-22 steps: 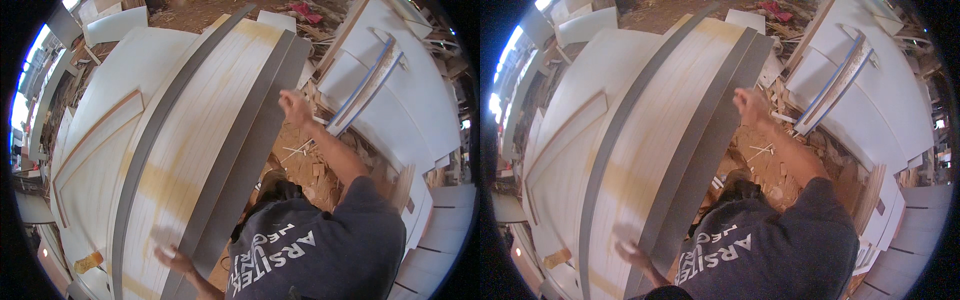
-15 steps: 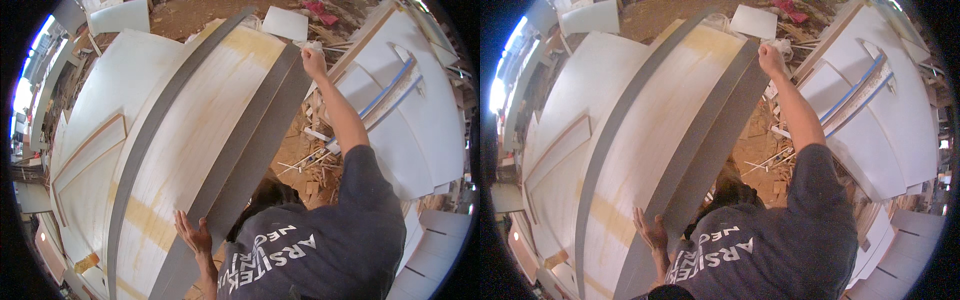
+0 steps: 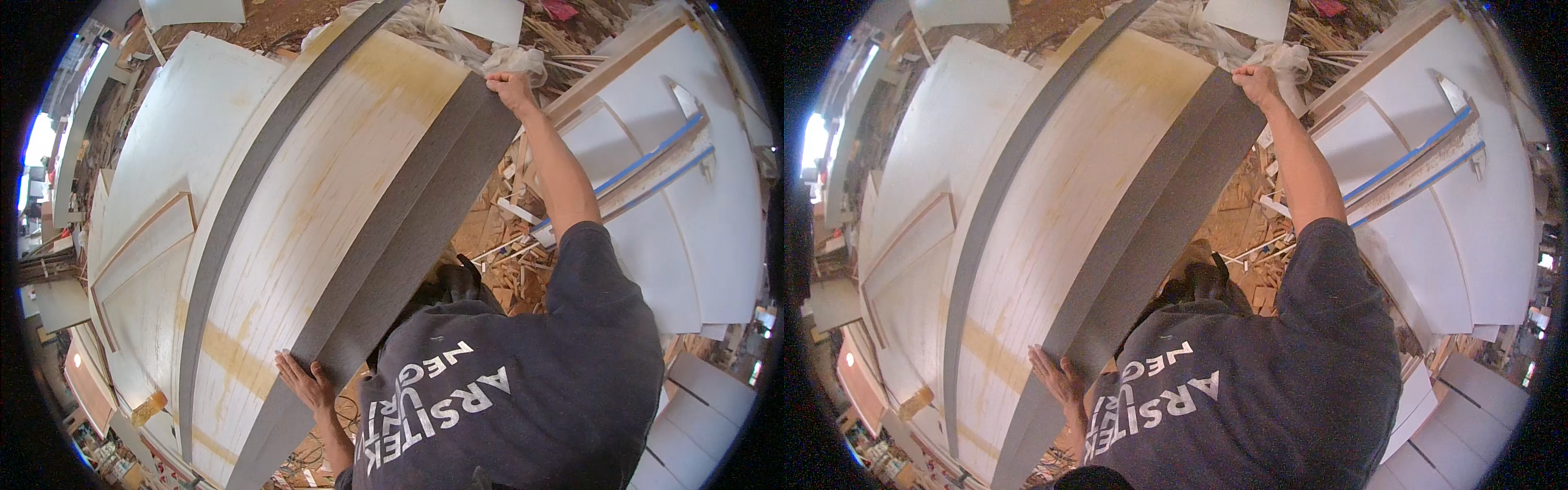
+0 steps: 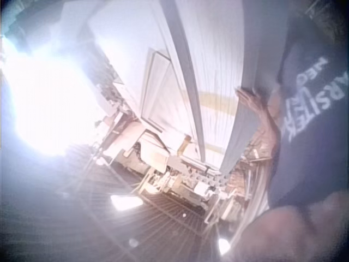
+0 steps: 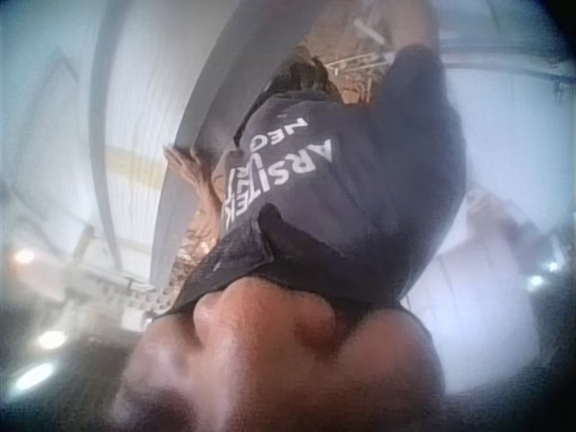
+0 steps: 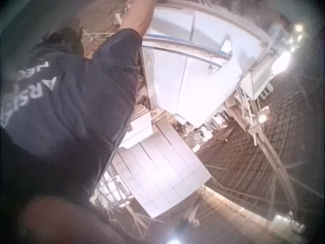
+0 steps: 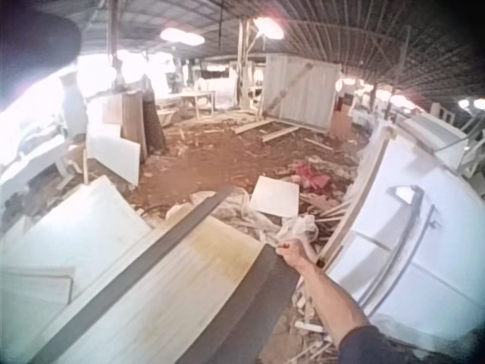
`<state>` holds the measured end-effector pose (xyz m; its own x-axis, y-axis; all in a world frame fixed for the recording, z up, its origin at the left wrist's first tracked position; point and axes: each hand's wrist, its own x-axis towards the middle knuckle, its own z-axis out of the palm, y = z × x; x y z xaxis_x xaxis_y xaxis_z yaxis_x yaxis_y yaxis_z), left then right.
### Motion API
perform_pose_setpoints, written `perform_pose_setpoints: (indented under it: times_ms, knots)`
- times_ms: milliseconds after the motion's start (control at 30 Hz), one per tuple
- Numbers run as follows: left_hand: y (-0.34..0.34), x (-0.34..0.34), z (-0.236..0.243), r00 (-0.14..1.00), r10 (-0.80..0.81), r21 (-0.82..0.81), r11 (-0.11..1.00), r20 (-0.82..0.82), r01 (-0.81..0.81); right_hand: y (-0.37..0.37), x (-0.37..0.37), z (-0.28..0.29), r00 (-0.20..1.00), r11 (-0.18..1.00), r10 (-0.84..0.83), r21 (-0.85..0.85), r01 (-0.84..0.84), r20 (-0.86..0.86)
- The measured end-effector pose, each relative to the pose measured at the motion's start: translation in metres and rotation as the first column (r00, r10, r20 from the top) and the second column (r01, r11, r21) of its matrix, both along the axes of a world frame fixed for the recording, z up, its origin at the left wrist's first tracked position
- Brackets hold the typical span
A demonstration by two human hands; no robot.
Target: The person applies liquid adhesive from a bottle onto a white wooden panel, spreads it using a small handheld applicator, and then presses a long gray laminate strip onto the edge of the panel.
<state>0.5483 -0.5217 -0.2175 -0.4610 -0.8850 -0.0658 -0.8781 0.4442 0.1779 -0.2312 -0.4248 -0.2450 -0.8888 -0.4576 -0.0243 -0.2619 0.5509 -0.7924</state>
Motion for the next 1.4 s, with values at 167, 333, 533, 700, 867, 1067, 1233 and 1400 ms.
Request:
perform_pose_setpoints:
  times_ms: [167, 333, 533, 700, 867, 1067, 1233, 1400]
  knots:
    - [0.002, 0.003, -0.008, 1.0, 0.029, 0.004, 1.0, 0.008, -0.029, 0.002, -0.009, -0.004, 0.997, 0.999, 0.015, -0.033, -0.013, 0.077]
    - [0.004, 0.003, -0.014, 0.999, 0.026, -0.043, 0.999, 0.03, -0.024, 0.005, -0.012, -0.004, 0.99, 0.998, 0.046, -0.047, -0.04, 0.135]
    - [0.006, -0.007, -0.015, 0.996, 0.082, -0.024, 0.996, -0.021, -0.083, -0.003, -0.02, -0.01, 0.992, 0.993, 0.114, -0.038, -0.112, 0.051]
    - [0.029, 0.015, -0.002, 0.972, 0.213, 0.021, 0.977, -0.099, -0.212, -0.021, 0.0, -0.003, 0.916, 0.946, 0.324, -0.094, -0.31, 0.235]
    - [0.031, 0.039, -0.005, 0.857, 0.512, -0.047, 0.859, 0.064, -0.51, 0.029, -0.106, -0.086, 0.946, 0.948, 0.315, 0.02, -0.318, 0.075]
    - [0.045, 0.036, -0.033, 0.83, 0.557, -0.009, 0.83, -0.027, -0.558, 0.03, -0.159, -0.088, 0.936, 0.936, 0.351, 0.017, -0.351, -0.015]
    - [0.053, 0.054, -0.023, 0.817, 0.563, -0.083, 0.815, -0.129, -0.574, -0.005, -0.08, -0.043, 0.879, 0.892, 0.285, 0.442, -0.096, -0.382]
    - [0.038, 0.174, -0.033, 0.576, 0.817, -0.221, 0.559, -0.015, -0.799, -0.082, 0.096, -0.046, 0.032, 0.543, 0.755, 0.597, -0.59, -0.655]
